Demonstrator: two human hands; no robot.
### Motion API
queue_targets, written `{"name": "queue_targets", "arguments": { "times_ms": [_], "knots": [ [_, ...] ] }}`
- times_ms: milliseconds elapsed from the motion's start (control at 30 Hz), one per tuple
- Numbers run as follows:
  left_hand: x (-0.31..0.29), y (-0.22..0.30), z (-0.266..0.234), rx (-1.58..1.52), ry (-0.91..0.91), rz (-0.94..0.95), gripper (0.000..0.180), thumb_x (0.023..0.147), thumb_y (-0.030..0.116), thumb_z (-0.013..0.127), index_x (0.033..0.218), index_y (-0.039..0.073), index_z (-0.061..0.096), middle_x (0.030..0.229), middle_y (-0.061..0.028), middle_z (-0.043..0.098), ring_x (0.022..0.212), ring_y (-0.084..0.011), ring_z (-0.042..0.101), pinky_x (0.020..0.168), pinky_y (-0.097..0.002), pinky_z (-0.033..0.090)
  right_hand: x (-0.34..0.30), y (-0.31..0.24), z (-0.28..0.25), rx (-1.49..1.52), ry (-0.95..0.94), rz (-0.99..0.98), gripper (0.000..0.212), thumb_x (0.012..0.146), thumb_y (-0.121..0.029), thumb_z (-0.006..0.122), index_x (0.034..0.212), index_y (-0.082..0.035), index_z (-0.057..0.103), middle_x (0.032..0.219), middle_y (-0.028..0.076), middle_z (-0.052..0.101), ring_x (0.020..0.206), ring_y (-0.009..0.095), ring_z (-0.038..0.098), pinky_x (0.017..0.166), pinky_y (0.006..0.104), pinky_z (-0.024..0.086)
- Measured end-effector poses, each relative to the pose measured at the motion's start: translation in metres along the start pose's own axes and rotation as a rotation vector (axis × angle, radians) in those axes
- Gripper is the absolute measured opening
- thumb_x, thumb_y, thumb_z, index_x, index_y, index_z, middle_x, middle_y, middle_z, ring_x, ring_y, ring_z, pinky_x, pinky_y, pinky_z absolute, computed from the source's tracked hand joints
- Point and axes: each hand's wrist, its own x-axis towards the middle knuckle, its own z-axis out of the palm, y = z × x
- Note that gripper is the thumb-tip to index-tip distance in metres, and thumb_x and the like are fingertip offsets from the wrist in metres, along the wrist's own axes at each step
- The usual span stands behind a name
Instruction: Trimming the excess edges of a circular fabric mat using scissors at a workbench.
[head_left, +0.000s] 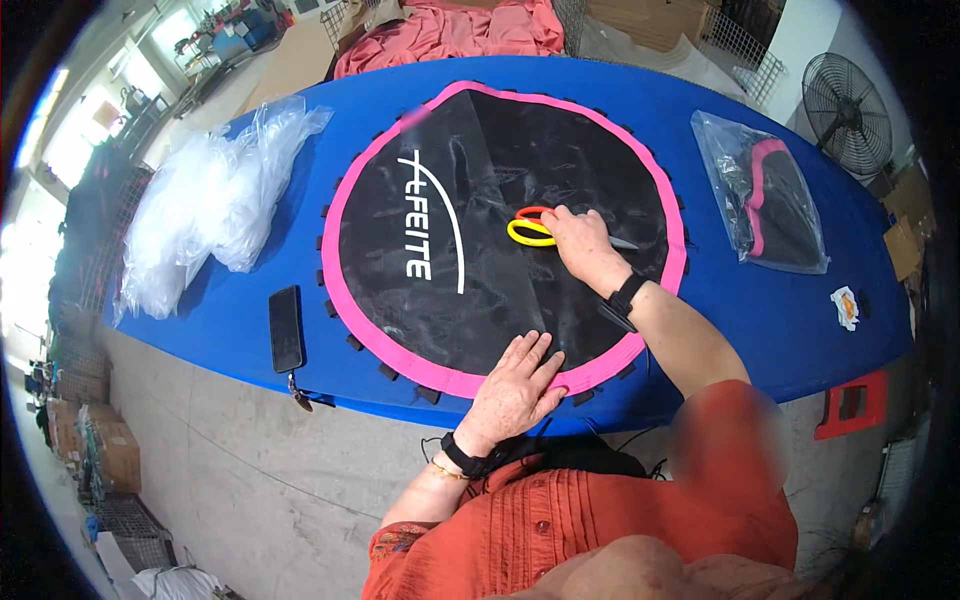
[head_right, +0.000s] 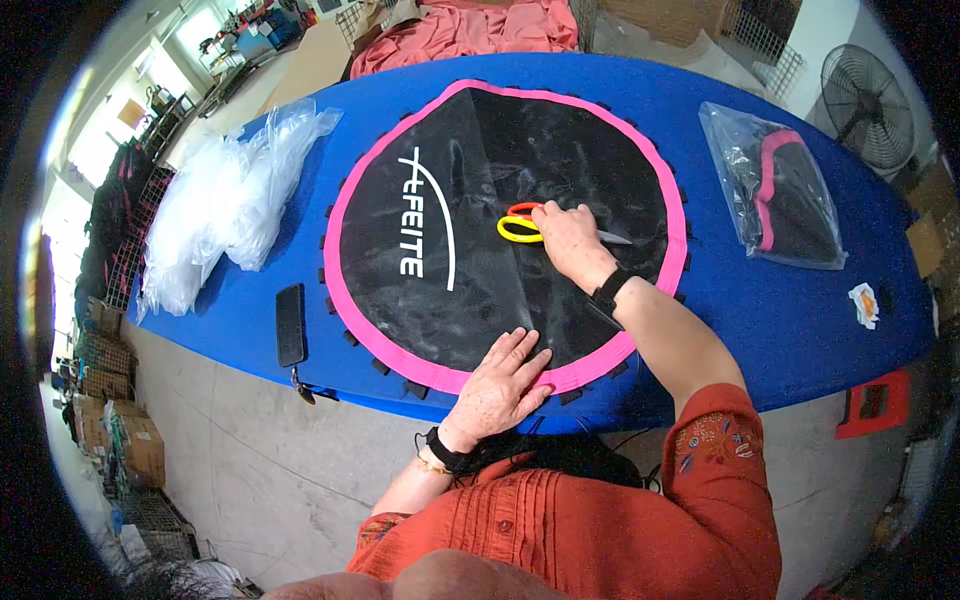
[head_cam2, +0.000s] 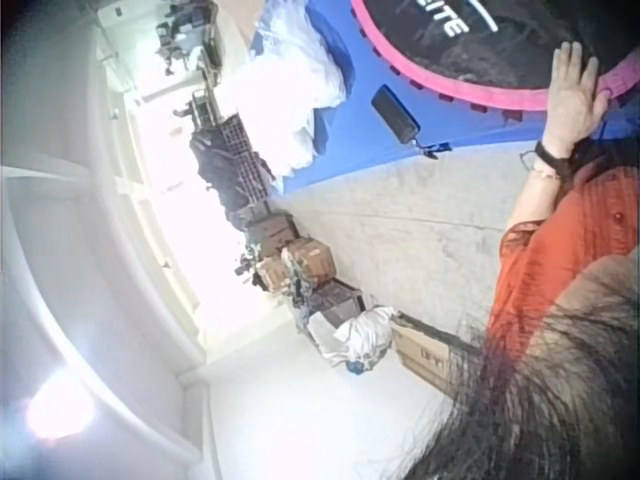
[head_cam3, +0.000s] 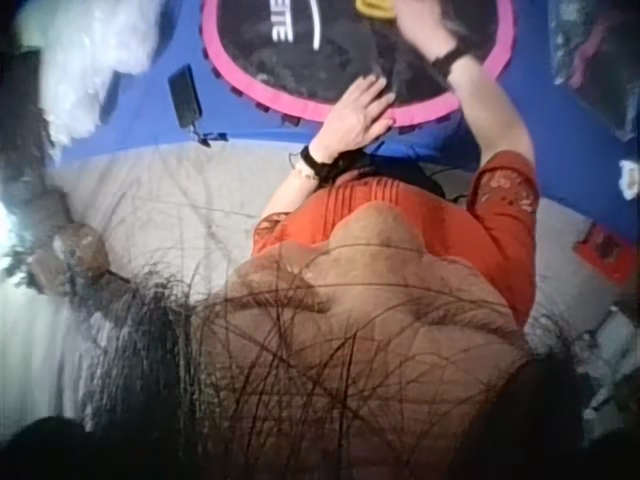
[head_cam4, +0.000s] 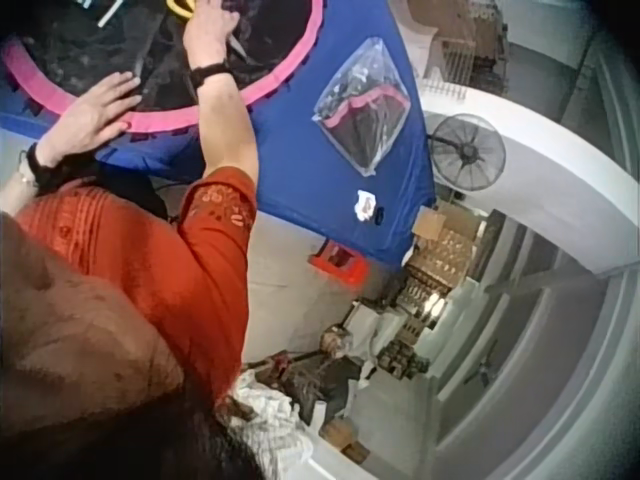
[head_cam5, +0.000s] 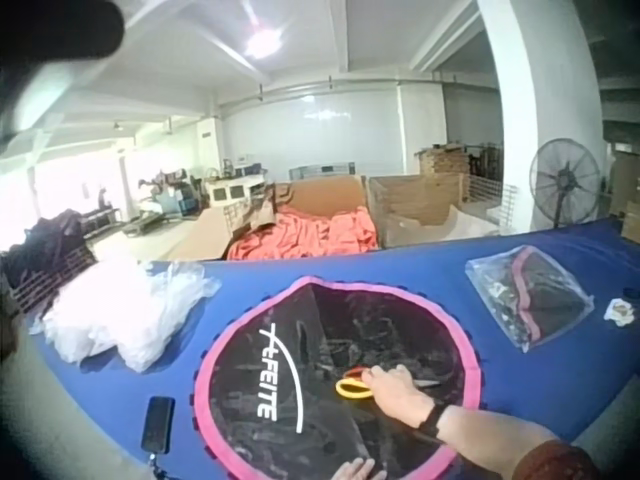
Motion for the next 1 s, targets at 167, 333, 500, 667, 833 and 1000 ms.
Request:
{"name": "queue_targets", "arguments": {
  "times_ms": [167,333,500,667,833,1000],
  "knots": [
    [0.0,0.001,-0.002,0.006,-0.004,0.001,0.052,0.101,0.035,0.072,0.139,0.001,0.068,0.152,-0.0271,0.057,0.146,-0.0453,0.05,0.125,-0.054,0.039,0.01,0.001,0.001,-0.04,0.02,0.017,0.025,0.098,-0.013,0.066,0.122,-0.012,0.07,0.11,0.009,0.072,0.092,0.029,0.077,0.088,0.046,0.054],
    [0.001,0.001,0.0,-0.006,0.001,-0.003,0.052,0.101,0.035,0.072,0.139,0.001,0.068,0.152,-0.0268,0.057,0.146,-0.045,0.05,0.125,-0.0538,0.038,0.023,0.008,0.004,-0.101,0.085,0.048,0.023,0.095,-0.015,0.068,0.117,-0.014,0.074,0.107,0.005,0.072,0.109,0.025,0.066,0.097,0.0413,0.047],
    [0.0,0.001,-0.002,-0.001,-0.008,-0.01,0.052,0.101,0.036,0.071,0.139,0.001,0.068,0.153,-0.0268,0.057,0.146,-0.0448,0.05,0.126,-0.0537,0.038,0.017,0.007,0.004,-0.123,0.066,0.016,0.021,0.096,-0.013,0.066,0.116,-0.013,0.074,0.111,0.005,0.072,0.109,0.026,0.067,0.096,0.0414,0.048],
    [0.0,0.001,-0.002,0.009,-0.008,-0.007,0.051,0.101,0.036,0.071,0.139,0.001,0.068,0.153,-0.027,0.057,0.146,-0.0449,0.05,0.125,-0.0537,0.038,0.033,0.018,0.008,-0.101,0.075,0.076,0.019,0.097,-0.013,0.065,0.114,-0.012,0.074,0.11,0.006,0.072,0.109,0.027,0.067,0.096,0.0416,0.049],
    [0.001,0.0,-0.001,0.003,-0.004,-0.004,0.051,0.101,0.035,0.071,0.139,0.001,0.068,0.153,-0.0272,0.057,0.146,-0.0452,0.05,0.125,-0.0538,0.038,0.033,0.024,0.016,-0.088,0.101,0.081,0.018,0.097,-0.014,0.065,0.113,-0.011,0.074,0.11,0.008,0.072,0.11,0.028,0.067,0.094,0.043,0.051],
    [0.0,0.0,-0.002,0.0,-0.006,-0.007,0.052,0.101,0.035,0.071,0.139,0.001,0.068,0.153,-0.0271,0.057,0.146,-0.0451,0.05,0.126,-0.0538,0.038,0.018,0.021,0.012,-0.123,0.048,0.036,0.019,0.097,-0.014,0.066,0.114,-0.011,0.073,0.11,0.008,0.072,0.11,0.027,0.067,0.095,0.0423,0.052]
  ]
}}
